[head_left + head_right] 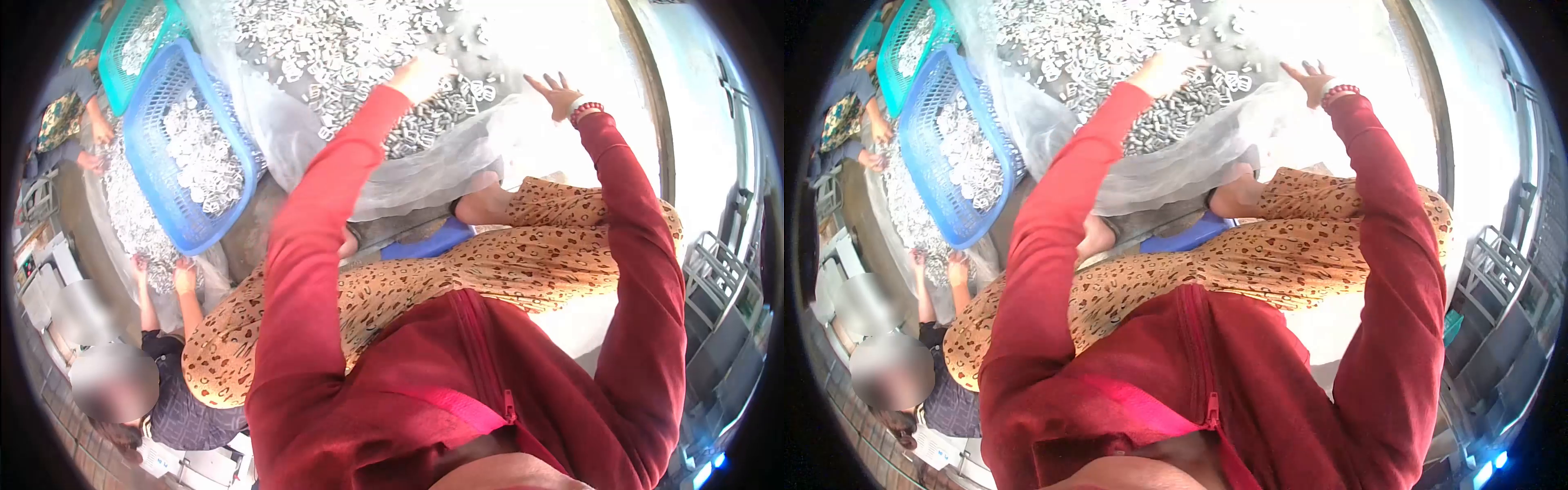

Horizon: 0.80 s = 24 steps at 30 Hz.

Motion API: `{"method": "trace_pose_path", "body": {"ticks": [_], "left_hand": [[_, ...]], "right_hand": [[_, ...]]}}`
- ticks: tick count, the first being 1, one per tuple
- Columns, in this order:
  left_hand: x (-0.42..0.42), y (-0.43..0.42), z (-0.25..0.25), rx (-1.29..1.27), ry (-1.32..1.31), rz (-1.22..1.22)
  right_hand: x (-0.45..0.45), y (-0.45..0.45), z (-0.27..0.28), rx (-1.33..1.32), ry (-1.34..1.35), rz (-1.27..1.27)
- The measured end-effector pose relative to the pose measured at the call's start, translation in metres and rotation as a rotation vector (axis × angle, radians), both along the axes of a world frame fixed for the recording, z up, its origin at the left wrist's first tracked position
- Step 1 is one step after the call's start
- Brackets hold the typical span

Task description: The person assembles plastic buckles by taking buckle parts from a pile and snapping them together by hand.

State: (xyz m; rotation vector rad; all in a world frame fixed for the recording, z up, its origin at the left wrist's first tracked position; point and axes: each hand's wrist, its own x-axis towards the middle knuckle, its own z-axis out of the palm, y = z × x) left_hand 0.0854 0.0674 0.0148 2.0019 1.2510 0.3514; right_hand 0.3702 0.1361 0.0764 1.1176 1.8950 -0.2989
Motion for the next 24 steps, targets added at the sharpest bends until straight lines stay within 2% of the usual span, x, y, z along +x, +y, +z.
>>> {"method": "trace_pose_path", "body": {"ticks": [2, 5, 8, 9, 12, 13, 15, 18, 21, 22, 24], "left_hand": [[0.059, -0.002, -0.012, 0.344, 0.419, -0.153], [0.094, -0.007, -0.029, 0.276, 0.439, -0.374], [0.065, -0.023, -0.058, 0.416, 0.205, -0.356], [0.045, -0.032, -0.063, 0.426, 0.105, -0.279], [-0.009, -0.052, -0.037, 0.335, 0.273, -0.288], [-0.025, -0.060, -0.031, 0.512, 0.249, -0.252], [-0.054, -0.073, -0.021, 0.473, 0.316, -0.165], [-0.098, -0.084, -0.018, 0.404, 0.373, 0.017], [-0.129, -0.087, -0.018, 0.261, 0.334, 0.216], [-0.135, -0.088, -0.018, 0.202, 0.304, 0.277], [-0.132, -0.085, -0.008, -0.015, -0.143, 0.604]], "right_hand": [[0.005, 0.000, 0.015, -0.014, -0.057, 0.125], [0.009, -0.005, 0.032, 0.039, 0.062, 0.265], [0.022, -0.005, 0.015, 0.104, 0.358, 0.225], [0.023, -0.003, 0.009, 0.078, 0.405, 0.216], [0.021, 0.001, -0.005, 0.027, 0.489, 0.165], [0.019, 0.001, -0.007, 0.023, 0.472, 0.151], [0.029, 0.005, -0.022, 0.080, 0.521, 0.219], [0.023, 0.001, -0.019, 0.183, 0.434, 0.230], [-0.032, -0.013, 0.036, 0.047, 0.214, 0.277], [-0.051, -0.026, 0.055, 0.079, 0.365, 0.315], [-0.092, -0.057, 0.086, 0.143, 0.664, 0.380]]}}
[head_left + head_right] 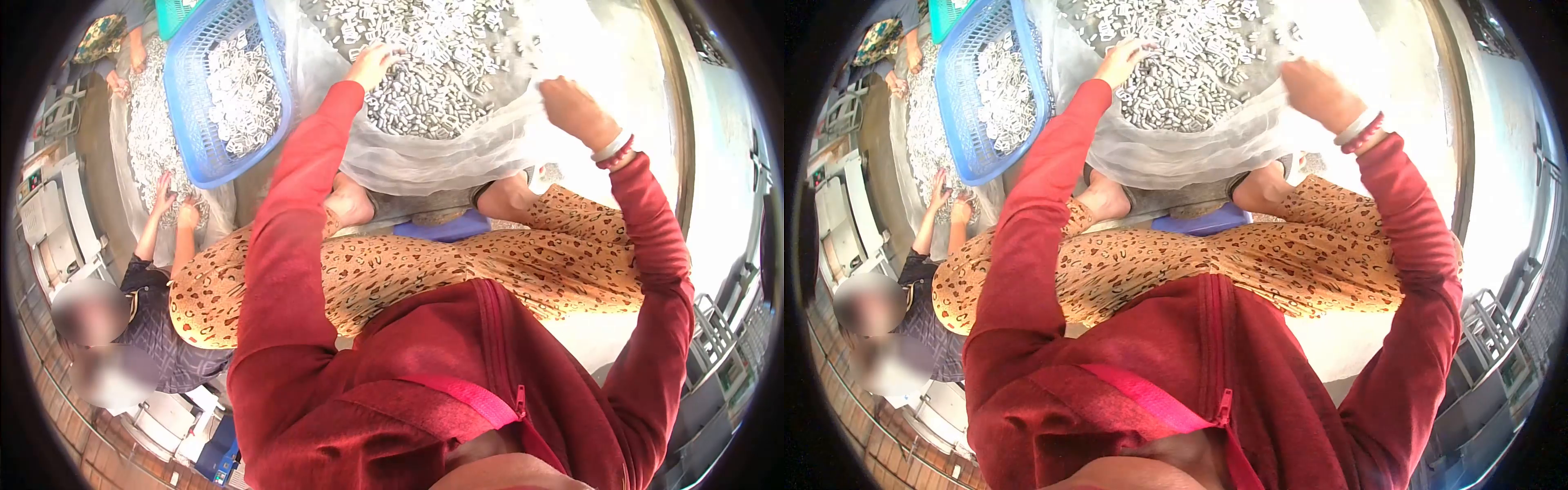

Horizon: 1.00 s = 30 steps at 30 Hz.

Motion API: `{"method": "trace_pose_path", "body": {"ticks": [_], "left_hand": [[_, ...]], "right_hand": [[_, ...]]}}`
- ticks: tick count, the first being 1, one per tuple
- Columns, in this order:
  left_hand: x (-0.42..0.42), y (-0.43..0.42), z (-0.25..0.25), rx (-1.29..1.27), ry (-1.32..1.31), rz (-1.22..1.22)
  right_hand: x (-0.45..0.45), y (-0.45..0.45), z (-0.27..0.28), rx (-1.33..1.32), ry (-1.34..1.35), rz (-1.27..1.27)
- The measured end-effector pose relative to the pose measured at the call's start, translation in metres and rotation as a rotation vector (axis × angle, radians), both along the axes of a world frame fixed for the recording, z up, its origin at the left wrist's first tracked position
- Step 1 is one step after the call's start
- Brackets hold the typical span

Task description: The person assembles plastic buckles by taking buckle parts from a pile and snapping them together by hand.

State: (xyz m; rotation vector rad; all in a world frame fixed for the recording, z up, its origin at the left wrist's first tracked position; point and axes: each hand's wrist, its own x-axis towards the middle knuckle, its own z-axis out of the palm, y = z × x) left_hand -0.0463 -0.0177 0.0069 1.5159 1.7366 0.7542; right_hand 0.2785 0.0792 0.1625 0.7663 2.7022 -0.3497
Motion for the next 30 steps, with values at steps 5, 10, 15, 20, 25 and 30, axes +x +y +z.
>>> {"method": "trace_pose_path", "body": {"ticks": [5, 10, 15, 20, 25, 30], "left_hand": [[0.002, 0.006, 0.019, -0.244, -0.702, 0.349], [-0.030, -0.008, -0.029, -0.231, -0.594, 0.171], [-0.027, -0.028, 0.001, -0.320, -0.857, 0.347], [-0.020, -0.032, 0.012, -0.288, -0.837, 0.283], [-0.010, -0.024, 0.035, -0.313, -0.813, 0.247], [-0.002, -0.032, 0.052, -0.089, -1.305, 0.345]], "right_hand": [[-0.093, -0.053, -0.065, -0.197, 0.306, -0.140], [-0.083, -0.106, -0.191, -0.019, 0.488, -0.110], [-0.082, -0.085, -0.141, -0.583, 0.447, -0.584], [-0.099, -0.059, -0.122, -1.203, 0.802, -0.909], [-0.123, -0.018, -0.140, -0.571, 0.631, -0.620], [-0.159, -0.029, -0.160, -0.050, 0.540, -0.041]]}}
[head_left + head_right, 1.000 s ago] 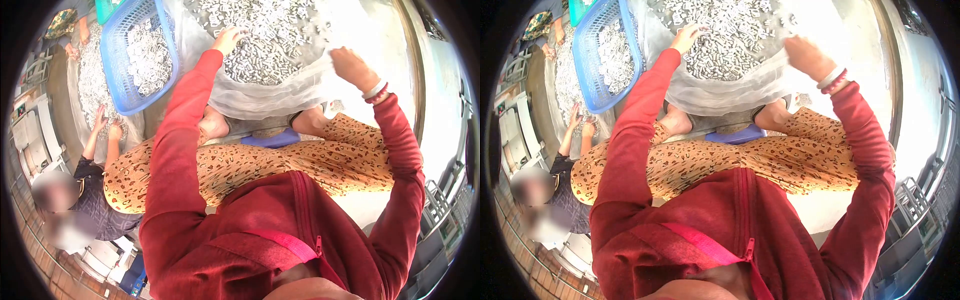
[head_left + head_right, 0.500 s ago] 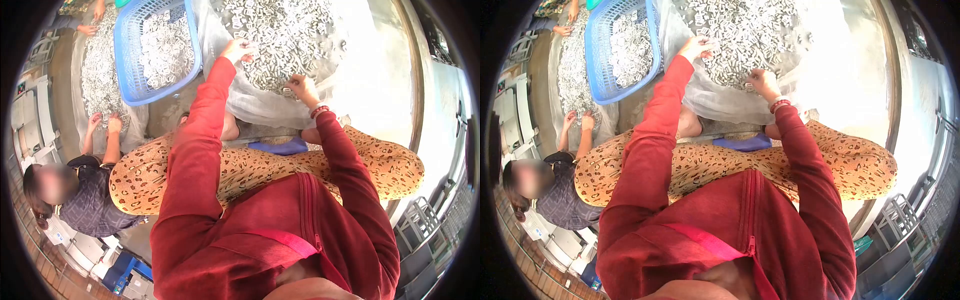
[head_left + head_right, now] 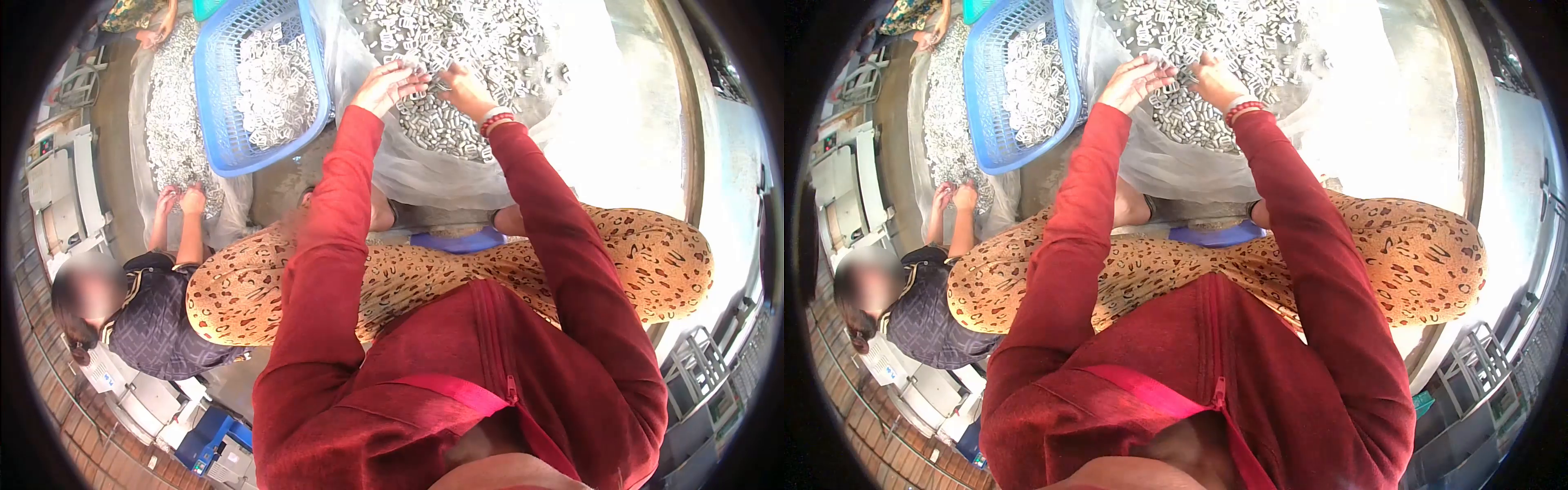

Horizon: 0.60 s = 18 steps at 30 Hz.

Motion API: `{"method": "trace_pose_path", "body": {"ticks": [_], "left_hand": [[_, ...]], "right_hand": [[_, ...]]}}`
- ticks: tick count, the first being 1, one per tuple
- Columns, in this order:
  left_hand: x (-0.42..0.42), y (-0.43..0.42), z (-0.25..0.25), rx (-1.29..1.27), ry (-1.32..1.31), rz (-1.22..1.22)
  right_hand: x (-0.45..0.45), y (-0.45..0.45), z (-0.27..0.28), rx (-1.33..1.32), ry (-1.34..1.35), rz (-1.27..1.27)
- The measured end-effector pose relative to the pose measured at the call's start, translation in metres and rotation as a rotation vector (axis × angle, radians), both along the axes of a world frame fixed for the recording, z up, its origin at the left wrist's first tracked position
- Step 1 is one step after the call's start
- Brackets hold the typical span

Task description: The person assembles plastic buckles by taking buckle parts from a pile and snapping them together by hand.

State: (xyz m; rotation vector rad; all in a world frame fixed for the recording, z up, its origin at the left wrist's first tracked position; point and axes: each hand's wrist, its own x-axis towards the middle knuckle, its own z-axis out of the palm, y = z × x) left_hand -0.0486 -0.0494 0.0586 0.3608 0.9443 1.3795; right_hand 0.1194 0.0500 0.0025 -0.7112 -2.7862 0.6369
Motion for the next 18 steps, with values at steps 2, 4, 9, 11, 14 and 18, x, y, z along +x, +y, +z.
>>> {"method": "trace_pose_path", "body": {"ticks": [2, 4, 9, 11, 14, 18], "left_hand": [[-0.004, -0.002, 0.006, 0.105, -0.093, 0.020], [-0.006, -0.005, 0.008, 0.096, -0.086, 0.062], [-0.009, 0.007, -0.015, -0.185, 0.131, 0.025], [0.003, 0.010, -0.016, -0.335, 0.513, -0.021], [0.028, -0.009, -0.058, -0.142, 1.891, -0.109], [0.030, -0.006, -0.052, -0.340, 1.664, -0.235]], "right_hand": [[-0.006, -0.003, -0.012, -0.095, -0.023, -0.001], [-0.008, 0.000, -0.020, -0.054, 0.047, -0.048], [0.017, 0.018, 0.009, -1.116, 0.154, -0.427], [0.028, 0.025, 0.010, -1.277, 0.389, -0.420], [0.032, 0.032, 0.015, -1.466, 0.573, -0.465], [0.029, 0.034, 0.032, -1.795, 0.823, -0.407]]}}
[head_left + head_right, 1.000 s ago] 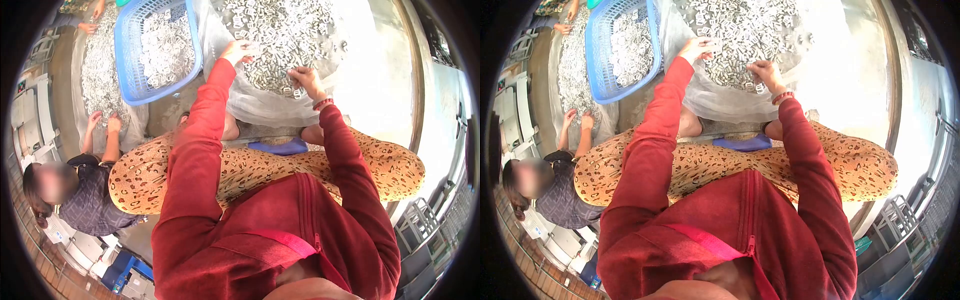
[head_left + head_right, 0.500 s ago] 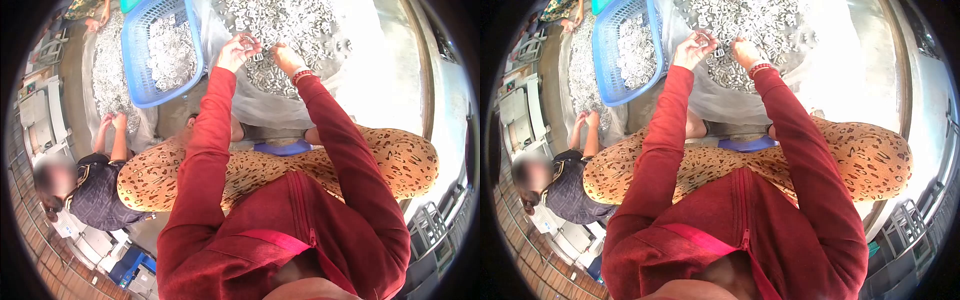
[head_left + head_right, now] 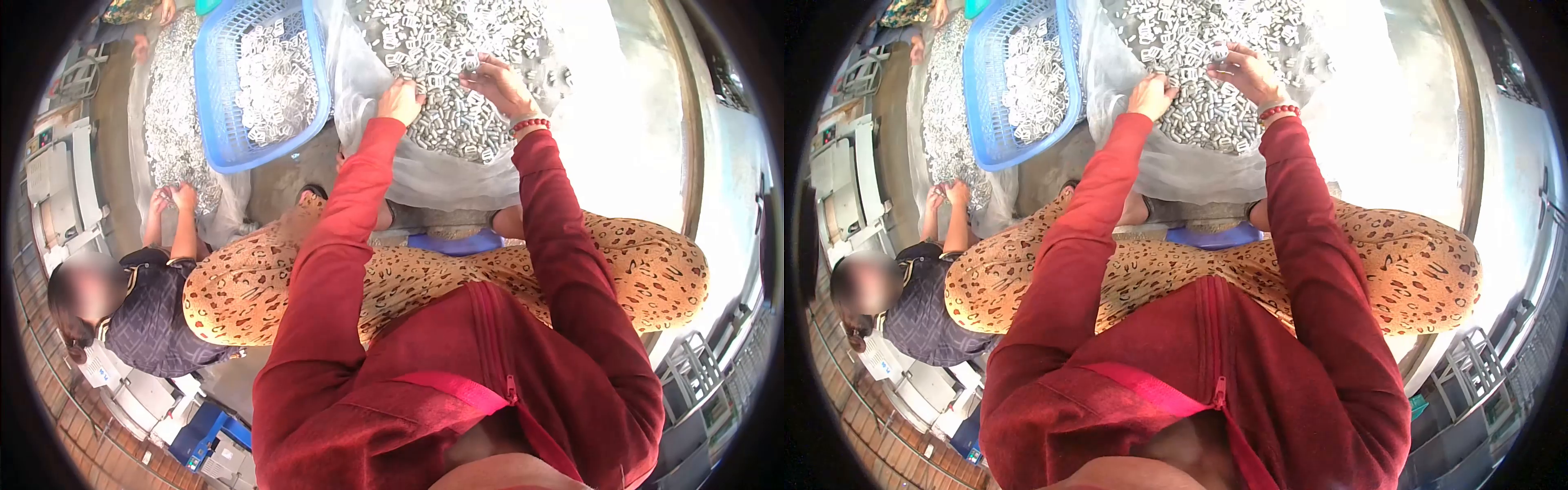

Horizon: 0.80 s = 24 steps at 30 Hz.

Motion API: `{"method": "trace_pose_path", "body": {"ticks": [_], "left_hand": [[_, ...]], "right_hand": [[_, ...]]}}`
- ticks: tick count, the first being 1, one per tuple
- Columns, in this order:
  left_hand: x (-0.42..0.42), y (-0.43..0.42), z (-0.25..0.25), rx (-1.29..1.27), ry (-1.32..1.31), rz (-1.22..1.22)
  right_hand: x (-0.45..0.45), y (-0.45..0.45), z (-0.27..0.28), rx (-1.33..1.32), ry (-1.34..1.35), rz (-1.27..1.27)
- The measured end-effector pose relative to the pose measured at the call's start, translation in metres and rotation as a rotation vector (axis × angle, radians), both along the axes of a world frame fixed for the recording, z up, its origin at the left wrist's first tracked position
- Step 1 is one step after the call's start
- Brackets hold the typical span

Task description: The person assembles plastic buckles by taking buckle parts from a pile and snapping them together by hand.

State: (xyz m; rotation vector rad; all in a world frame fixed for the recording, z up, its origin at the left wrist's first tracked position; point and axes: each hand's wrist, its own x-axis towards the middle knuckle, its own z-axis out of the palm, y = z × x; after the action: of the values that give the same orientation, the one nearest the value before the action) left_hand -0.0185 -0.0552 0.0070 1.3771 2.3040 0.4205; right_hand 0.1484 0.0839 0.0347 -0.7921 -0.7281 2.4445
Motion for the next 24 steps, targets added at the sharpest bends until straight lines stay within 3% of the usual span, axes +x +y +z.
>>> {"method": "trace_pose_path", "body": {"ticks": [1, 4, 5, 9, 12, 13, 16, 17, 20, 21, 24], "left_hand": [[-0.006, 0.003, 0.002, -0.031, -0.158, 0.038], [-0.014, -0.002, 0.004, 0.103, -0.150, 0.097], [-0.012, -0.006, 0.001, 0.080, -0.081, 0.050], [-0.004, -0.006, -0.011, 0.062, 0.102, -0.097], [-0.007, 0.000, 0.008, 0.097, -0.183, -0.098], [-0.012, 0.004, 0.004, 0.301, -0.297, -0.094], [-0.025, 0.012, 0.008, 0.205, -1.249, 0.369], [-0.024, 0.011, 0.020, 0.361, -1.548, 0.419], [-0.018, 0.016, 0.047, 0.512, -1.802, 0.350], [-0.015, 0.019, 0.057, 0.494, -1.792, 0.324], [-0.013, 0.034, 0.071, 0.488, -1.796, 0.428]], "right_hand": [[0.000, 0.002, -0.001, -0.060, 0.017, -0.016], [0.004, 0.011, 0.001, 0.141, -0.121, 0.036], [0.008, 0.011, 0.007, 0.222, -0.246, 0.034], [0.026, 0.019, 0.005, 0.280, -0.331, 0.034], [0.037, 0.025, -0.018, 0.170, -0.190, -0.030], [0.038, 0.024, -0.008, 0.147, -0.234, 0.010], [0.033, 0.027, -0.006, 0.140, -0.262, -0.036], [0.029, 0.027, 0.001, 0.253, -0.419, 0.037], [0.003, 0.032, -0.004, 0.658, -0.994, 0.213], [-0.003, 0.039, -0.054, 1.041, -1.141, 0.077], [-0.005, 0.038, -0.080, 1.470, -0.963, 0.203]]}}
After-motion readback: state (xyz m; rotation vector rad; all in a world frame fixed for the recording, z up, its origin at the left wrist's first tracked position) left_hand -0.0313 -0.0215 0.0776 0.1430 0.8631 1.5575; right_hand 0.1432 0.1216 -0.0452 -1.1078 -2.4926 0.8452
